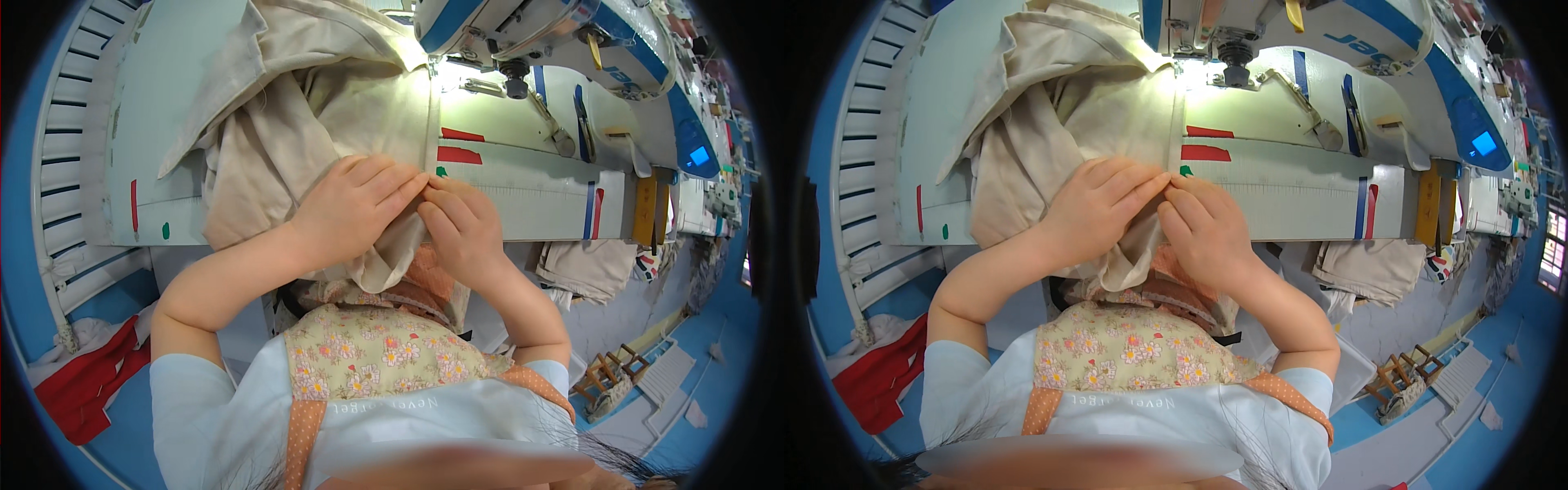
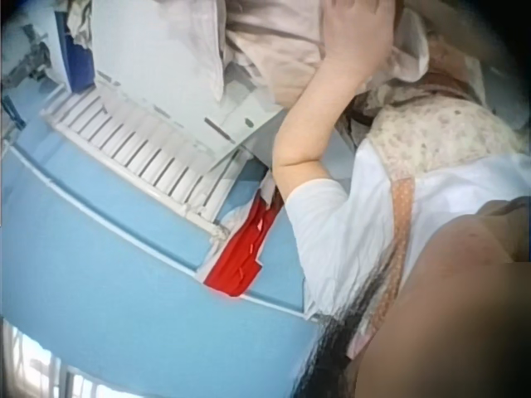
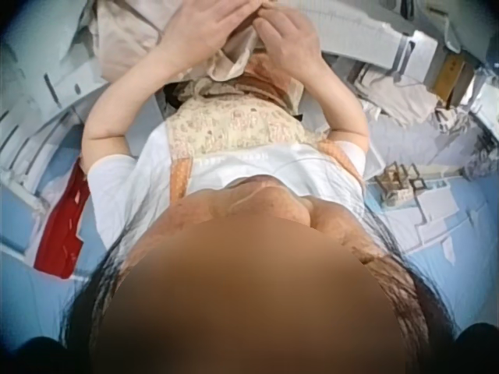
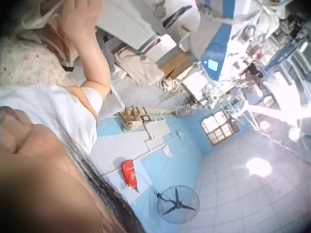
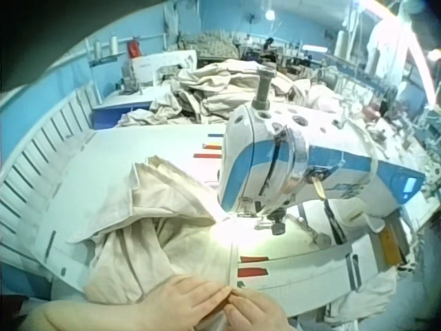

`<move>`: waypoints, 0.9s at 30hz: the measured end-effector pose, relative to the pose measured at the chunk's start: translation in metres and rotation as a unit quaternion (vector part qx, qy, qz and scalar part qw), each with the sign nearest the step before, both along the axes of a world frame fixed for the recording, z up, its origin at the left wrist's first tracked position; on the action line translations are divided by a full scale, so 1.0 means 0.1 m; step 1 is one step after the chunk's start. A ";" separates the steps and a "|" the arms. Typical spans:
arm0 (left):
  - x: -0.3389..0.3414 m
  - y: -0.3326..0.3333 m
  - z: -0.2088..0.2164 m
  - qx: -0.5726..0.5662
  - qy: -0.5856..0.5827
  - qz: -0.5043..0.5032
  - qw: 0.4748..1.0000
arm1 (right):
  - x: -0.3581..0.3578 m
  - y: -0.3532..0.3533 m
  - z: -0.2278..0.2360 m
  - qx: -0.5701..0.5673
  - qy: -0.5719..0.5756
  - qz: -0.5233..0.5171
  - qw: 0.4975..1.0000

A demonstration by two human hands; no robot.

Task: The person is sewing a fabric bag using an industrial sewing machine.

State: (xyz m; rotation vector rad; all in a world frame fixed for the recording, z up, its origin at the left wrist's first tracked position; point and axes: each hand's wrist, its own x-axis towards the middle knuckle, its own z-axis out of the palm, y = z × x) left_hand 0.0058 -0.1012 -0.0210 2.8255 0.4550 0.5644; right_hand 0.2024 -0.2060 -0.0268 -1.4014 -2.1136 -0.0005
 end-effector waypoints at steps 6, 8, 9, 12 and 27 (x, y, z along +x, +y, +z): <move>0.00 -0.01 -0.01 -0.037 0.000 -0.006 0.999 | 0.01 -0.04 0.01 -0.004 -0.021 -0.003 1.000; 0.00 0.00 -0.01 -0.037 0.002 -0.007 0.999 | 0.01 -0.04 0.01 -0.006 -0.020 -0.004 1.000; 0.00 0.00 -0.01 -0.036 0.003 -0.009 0.999 | 0.01 -0.03 0.01 -0.005 -0.023 -0.009 1.000; 0.03 0.05 0.02 -0.043 0.012 -0.018 0.999 | 0.05 -0.02 -0.01 -0.005 -0.024 -0.011 1.000; 0.06 0.12 -0.05 -0.031 -0.009 -0.027 0.999 | 0.11 0.06 -0.02 0.009 -0.014 -0.007 1.000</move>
